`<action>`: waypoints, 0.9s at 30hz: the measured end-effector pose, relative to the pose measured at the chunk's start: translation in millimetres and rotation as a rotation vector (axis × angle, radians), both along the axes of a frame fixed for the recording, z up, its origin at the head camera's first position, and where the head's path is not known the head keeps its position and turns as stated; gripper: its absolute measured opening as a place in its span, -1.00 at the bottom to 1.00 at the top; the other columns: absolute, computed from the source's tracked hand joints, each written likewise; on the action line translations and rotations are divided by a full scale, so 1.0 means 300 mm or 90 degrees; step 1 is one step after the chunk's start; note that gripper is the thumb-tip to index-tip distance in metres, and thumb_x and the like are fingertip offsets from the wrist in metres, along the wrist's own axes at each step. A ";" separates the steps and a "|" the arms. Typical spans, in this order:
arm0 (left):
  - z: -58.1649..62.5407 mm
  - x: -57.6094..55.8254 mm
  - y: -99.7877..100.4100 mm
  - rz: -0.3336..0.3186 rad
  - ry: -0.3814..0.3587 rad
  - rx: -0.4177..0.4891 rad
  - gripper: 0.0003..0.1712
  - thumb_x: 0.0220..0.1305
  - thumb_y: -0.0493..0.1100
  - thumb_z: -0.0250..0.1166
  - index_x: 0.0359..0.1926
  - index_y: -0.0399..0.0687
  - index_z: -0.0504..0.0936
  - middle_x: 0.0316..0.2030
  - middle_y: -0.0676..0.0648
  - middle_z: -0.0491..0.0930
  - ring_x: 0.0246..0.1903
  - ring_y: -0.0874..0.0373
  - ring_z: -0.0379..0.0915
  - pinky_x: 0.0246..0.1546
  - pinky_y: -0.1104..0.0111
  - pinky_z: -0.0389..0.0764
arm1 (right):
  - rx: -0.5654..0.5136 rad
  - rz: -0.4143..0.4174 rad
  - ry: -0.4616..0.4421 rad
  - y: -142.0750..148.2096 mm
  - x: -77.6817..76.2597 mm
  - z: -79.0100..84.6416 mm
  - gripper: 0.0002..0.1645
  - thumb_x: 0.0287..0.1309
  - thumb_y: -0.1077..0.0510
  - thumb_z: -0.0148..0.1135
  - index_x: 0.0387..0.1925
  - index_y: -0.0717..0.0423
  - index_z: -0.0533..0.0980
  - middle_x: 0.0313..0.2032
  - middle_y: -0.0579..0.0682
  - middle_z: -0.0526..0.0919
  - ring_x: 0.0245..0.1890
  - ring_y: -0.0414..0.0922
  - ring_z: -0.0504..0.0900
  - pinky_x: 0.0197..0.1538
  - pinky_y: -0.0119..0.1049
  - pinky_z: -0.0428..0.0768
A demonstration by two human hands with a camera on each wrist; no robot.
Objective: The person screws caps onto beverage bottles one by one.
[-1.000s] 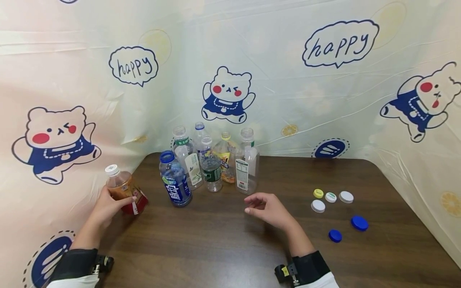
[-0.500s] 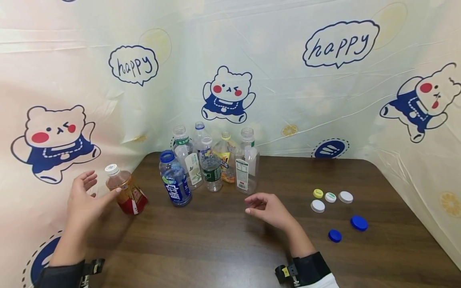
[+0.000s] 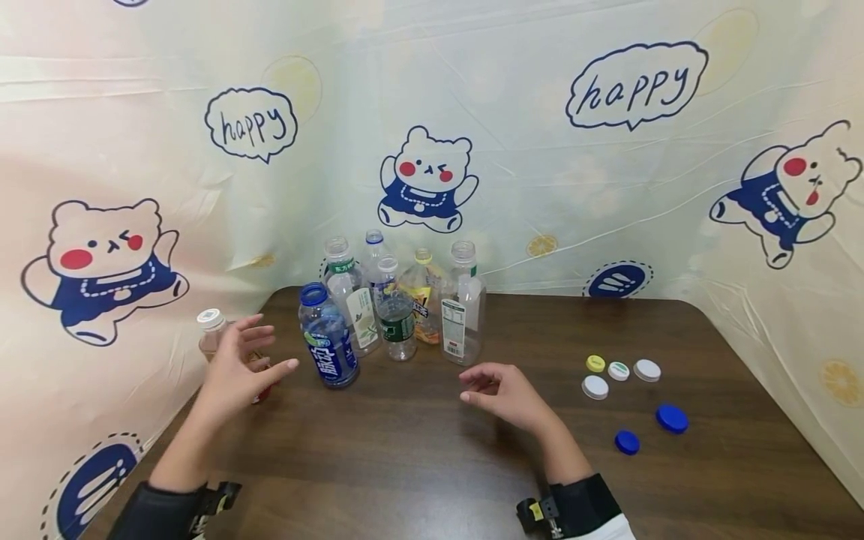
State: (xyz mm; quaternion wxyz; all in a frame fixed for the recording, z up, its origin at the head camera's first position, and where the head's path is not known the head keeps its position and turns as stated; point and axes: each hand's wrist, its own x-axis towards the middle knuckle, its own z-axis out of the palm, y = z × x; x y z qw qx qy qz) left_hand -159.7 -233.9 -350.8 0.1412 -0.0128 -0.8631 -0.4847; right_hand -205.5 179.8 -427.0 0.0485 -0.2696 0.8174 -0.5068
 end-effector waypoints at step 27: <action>-0.142 -0.254 0.099 -0.031 -0.162 0.106 0.30 -0.06 -0.02 0.59 0.48 0.00 -0.17 0.40 -0.25 0.07 0.37 -0.22 0.04 0.31 -0.17 0.13 | 0.016 -0.003 -0.027 0.001 -0.002 0.014 -0.58 0.20 0.06 0.35 -0.02 0.29 0.58 -0.10 0.23 0.65 -0.18 -0.02 0.61 -0.10 -0.31 0.61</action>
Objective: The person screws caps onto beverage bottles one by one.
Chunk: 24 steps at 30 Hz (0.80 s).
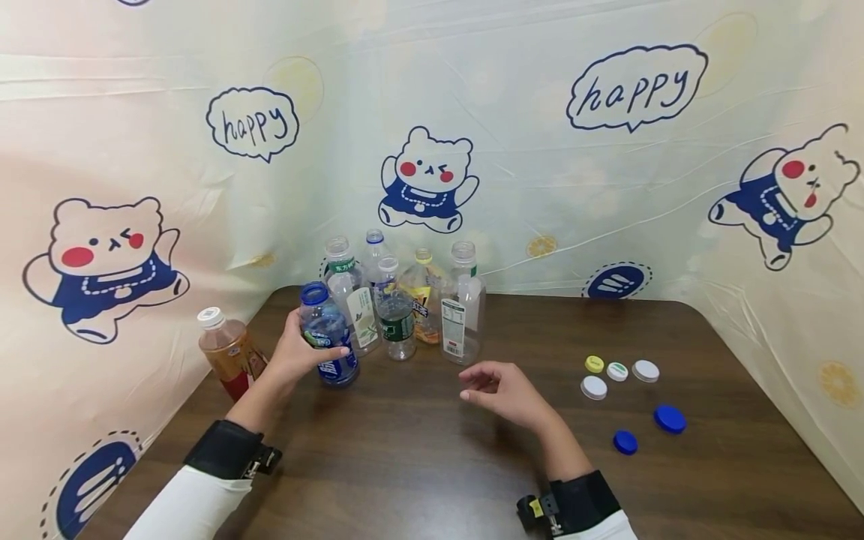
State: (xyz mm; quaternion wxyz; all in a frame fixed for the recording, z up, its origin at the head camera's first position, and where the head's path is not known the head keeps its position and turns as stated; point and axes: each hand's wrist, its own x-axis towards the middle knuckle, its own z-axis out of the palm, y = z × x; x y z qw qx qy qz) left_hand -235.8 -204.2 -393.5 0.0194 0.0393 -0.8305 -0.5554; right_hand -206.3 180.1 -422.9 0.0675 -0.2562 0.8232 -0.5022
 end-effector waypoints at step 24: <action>0.020 0.072 0.037 -0.033 0.053 -0.042 0.18 -0.05 0.04 0.57 0.44 -0.02 -0.01 0.34 -0.22 0.21 0.30 -0.21 0.19 0.21 -0.20 0.27 | 0.004 -0.020 -0.012 0.021 0.012 -0.005 -0.61 0.19 0.06 0.36 -0.04 0.23 0.60 -0.12 0.23 0.65 -0.20 -0.01 0.61 -0.10 -0.25 0.62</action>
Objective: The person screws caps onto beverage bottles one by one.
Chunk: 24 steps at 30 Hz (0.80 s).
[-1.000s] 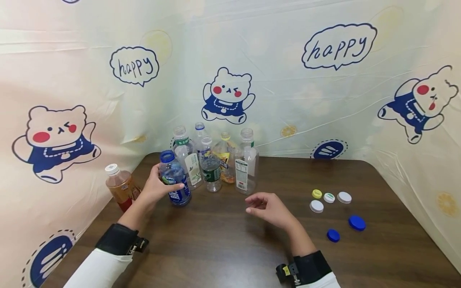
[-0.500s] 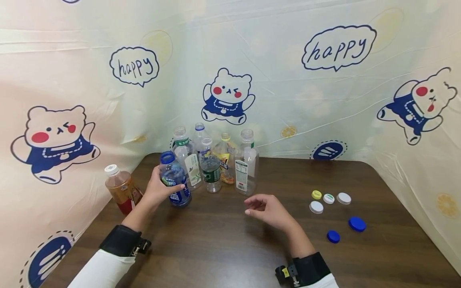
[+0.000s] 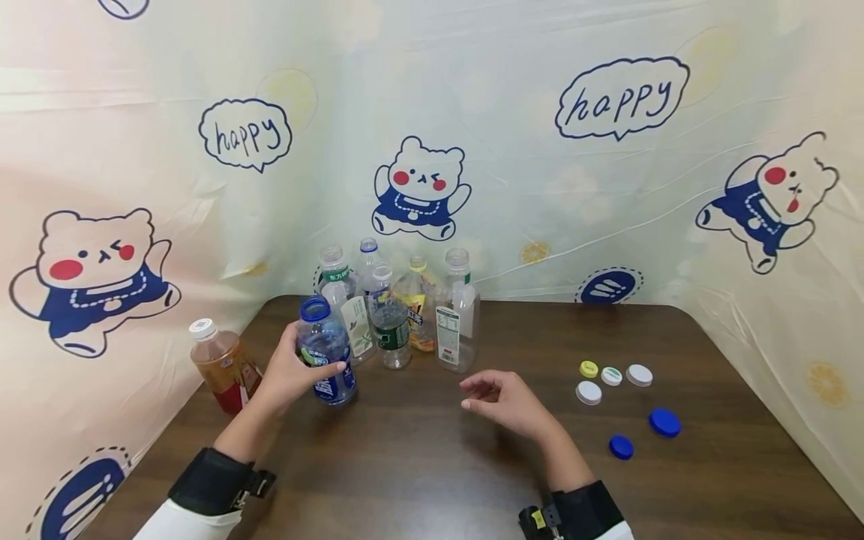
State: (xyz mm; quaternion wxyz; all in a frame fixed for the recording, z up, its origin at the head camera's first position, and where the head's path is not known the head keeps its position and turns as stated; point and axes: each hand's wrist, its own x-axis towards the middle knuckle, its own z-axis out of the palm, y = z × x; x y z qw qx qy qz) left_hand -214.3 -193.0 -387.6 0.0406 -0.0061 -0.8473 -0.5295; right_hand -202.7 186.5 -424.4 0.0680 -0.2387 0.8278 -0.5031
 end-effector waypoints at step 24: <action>0.019 0.071 0.223 -0.113 0.035 0.021 0.13 -0.17 0.01 0.64 0.39 0.08 0.17 0.21 -0.09 0.41 0.18 -0.09 0.38 0.13 -0.13 0.43 | 0.034 -0.033 -0.001 0.082 0.005 0.027 -0.56 0.19 0.05 0.36 0.01 0.25 0.57 -0.07 0.21 0.64 -0.16 -0.02 0.59 -0.06 -0.35 0.58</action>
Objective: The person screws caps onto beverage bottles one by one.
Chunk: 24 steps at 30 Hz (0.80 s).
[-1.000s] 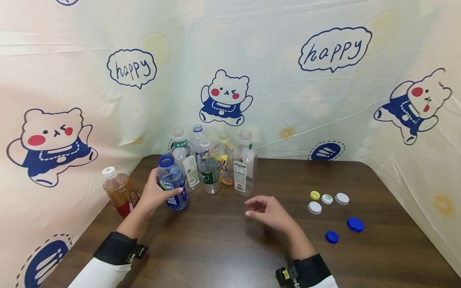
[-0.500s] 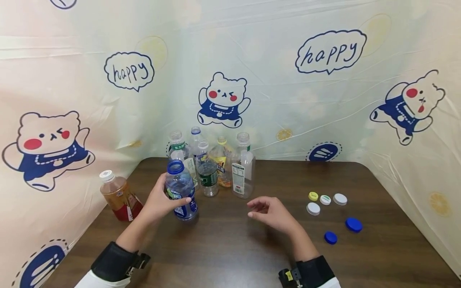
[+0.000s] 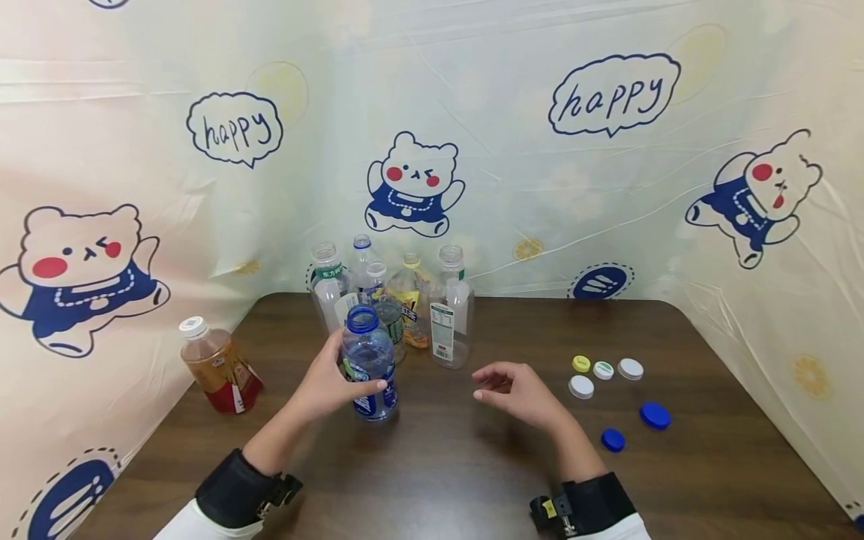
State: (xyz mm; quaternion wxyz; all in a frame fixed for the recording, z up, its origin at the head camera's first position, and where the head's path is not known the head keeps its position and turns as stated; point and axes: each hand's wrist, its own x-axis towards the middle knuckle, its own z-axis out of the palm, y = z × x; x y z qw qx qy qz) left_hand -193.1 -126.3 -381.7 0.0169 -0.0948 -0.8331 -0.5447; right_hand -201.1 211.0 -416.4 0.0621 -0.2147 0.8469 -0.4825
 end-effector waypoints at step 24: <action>-0.019 0.002 0.213 -0.113 0.014 -0.014 0.05 -0.14 0.04 0.62 0.34 0.09 0.22 0.15 -0.04 0.46 0.12 0.00 0.43 0.12 0.00 0.47 | -0.014 0.008 0.041 0.021 0.003 -0.034 -0.63 0.20 0.10 0.34 -0.04 0.26 0.59 -0.11 0.24 0.65 -0.20 -0.07 0.63 -0.10 -0.32 0.62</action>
